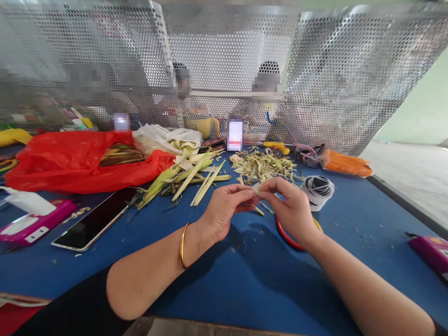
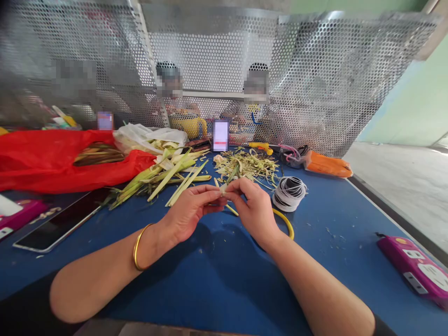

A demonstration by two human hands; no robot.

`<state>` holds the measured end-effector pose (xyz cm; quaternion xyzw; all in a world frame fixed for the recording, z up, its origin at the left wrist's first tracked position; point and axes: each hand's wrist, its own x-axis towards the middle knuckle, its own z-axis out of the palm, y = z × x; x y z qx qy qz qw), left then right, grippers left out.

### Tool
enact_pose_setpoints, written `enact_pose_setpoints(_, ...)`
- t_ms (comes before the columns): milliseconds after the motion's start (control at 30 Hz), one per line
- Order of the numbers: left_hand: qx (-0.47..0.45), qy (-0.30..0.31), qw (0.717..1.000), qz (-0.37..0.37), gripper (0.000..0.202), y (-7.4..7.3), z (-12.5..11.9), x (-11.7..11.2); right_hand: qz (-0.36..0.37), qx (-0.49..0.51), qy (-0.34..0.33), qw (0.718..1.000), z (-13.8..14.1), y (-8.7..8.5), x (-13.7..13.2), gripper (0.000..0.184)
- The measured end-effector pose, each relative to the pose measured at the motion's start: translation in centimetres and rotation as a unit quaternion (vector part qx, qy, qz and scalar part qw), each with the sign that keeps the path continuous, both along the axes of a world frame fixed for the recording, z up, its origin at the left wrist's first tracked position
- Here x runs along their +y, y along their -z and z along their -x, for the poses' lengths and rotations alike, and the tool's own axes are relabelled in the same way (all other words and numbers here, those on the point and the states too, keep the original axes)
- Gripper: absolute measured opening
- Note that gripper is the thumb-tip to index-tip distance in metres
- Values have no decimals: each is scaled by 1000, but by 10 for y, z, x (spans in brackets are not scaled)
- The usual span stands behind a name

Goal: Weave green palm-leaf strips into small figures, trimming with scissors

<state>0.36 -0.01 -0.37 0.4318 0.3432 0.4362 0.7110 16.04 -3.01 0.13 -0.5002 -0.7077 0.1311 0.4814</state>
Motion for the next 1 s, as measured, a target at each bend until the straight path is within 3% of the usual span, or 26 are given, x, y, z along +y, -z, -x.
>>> enact_pose_setpoints(133, 2, -5, 1000, -4, 14, 1, 0, 1, -1, 8, -21, 1000, 0, -2, 0, 9)
enact_pose_setpoints(333, 39, -27, 996, -79, 15, -2, -1, -1, 15, 62, -16, 998, 2, -4, -1, 4)
enact_pose_setpoints(433, 51, -33, 992, -114, 15, -1, -2, -1, 28, 91, -15, 995, 1, -3, 0, 16)
enact_pose_setpoints(733, 141, -33, 966, -216, 16, 5, 1, 4, 70, 61, -30, 995, -2, -3, 2, 9)
enact_pose_setpoints(833, 141, -40, 969, -199, 17, 5, 1, 4, 105, 88, -34, 990, -1, -2, 3, 10)
enact_pose_setpoints(1000, 54, -38, 995, -73, 26, 2, -3, 0, 148, 225, -37, 962, 4, 4, 4, 16)
